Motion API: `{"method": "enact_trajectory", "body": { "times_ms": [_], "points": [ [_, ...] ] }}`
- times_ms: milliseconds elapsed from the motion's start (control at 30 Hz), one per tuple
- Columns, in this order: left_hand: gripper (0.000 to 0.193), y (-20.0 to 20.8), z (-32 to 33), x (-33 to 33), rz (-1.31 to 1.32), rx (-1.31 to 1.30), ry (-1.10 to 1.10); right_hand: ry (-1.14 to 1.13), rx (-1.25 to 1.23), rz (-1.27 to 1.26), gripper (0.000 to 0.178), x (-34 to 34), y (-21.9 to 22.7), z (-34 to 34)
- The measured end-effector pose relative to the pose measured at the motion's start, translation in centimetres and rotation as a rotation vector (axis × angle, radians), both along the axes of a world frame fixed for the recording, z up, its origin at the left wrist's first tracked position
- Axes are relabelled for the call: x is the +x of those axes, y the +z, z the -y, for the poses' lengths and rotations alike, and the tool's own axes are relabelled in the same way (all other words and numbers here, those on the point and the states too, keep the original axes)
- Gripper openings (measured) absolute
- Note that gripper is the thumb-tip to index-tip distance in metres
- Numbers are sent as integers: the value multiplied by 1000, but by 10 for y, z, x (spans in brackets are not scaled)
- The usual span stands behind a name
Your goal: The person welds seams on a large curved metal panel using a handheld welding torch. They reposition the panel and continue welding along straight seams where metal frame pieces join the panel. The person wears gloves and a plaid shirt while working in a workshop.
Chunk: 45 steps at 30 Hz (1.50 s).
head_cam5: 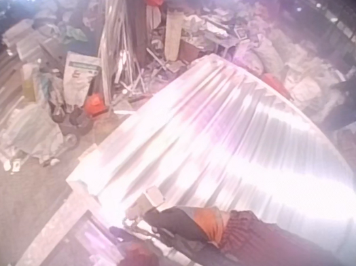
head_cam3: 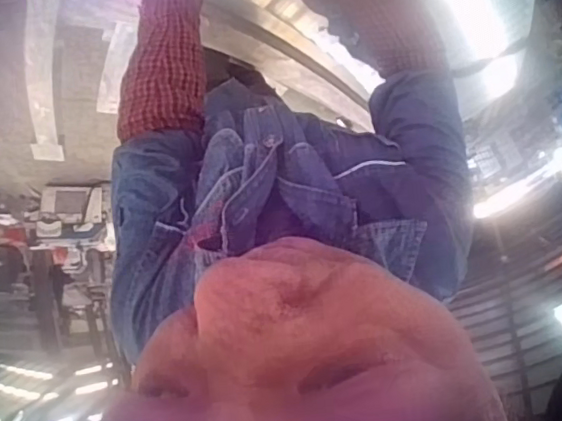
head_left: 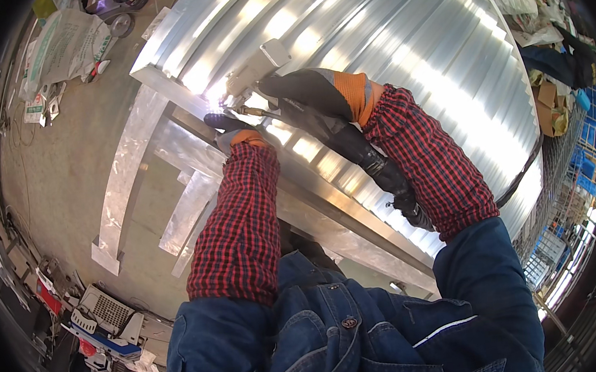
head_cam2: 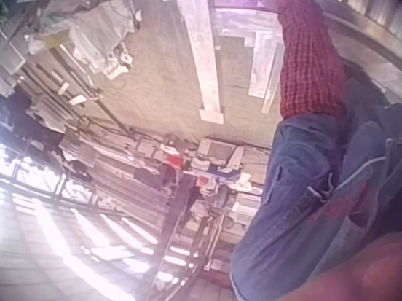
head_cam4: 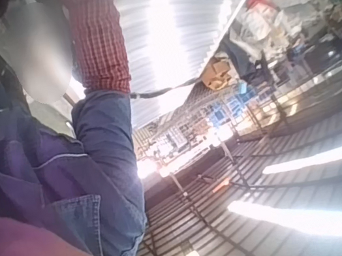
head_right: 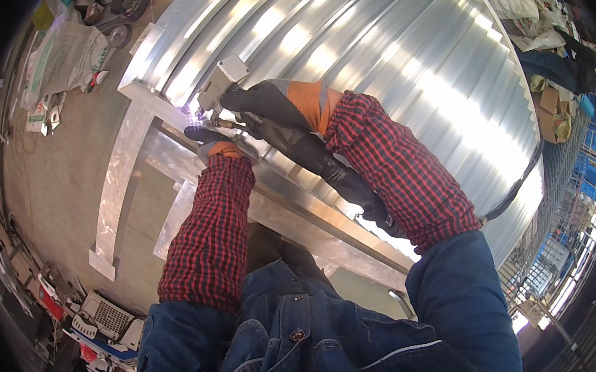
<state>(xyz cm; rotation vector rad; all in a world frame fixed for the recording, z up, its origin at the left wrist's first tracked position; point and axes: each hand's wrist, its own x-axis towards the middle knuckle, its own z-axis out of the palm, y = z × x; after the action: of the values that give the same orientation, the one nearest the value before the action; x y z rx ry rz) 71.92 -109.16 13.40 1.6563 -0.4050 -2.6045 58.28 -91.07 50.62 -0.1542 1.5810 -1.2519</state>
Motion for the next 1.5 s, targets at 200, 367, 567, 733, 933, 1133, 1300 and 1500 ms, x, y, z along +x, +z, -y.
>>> {"method": "enact_trajectory", "body": {
  "times_ms": [200,367,567,733,933,1133,1300,1500],
  "points": [
    [53,14,4,0,32,-32,4,-49,21,37,63,6,8,-2],
    [52,30,5,9,59,-62,4,0,14,-73,64,11,29,-14],
    [52,40,10,7,87,-99,-4,-62,127,34,58,20,37,-33],
    [52,47,15,-1,130,-139,-16,-105,101,-19,73,33,19,-39],
    [51,56,12,1,148,-205,-83,-55,99,-58,74,35,-3,-37],
    [51,48,14,2,156,-315,-274,-56,83,50,72,35,-6,-39],
    [51,39,22,2,167,-400,-438,-54,59,42,71,38,-13,-35],
    [51,30,25,13,173,-502,-632,-46,64,29,70,38,-14,-35]
  ]
}}
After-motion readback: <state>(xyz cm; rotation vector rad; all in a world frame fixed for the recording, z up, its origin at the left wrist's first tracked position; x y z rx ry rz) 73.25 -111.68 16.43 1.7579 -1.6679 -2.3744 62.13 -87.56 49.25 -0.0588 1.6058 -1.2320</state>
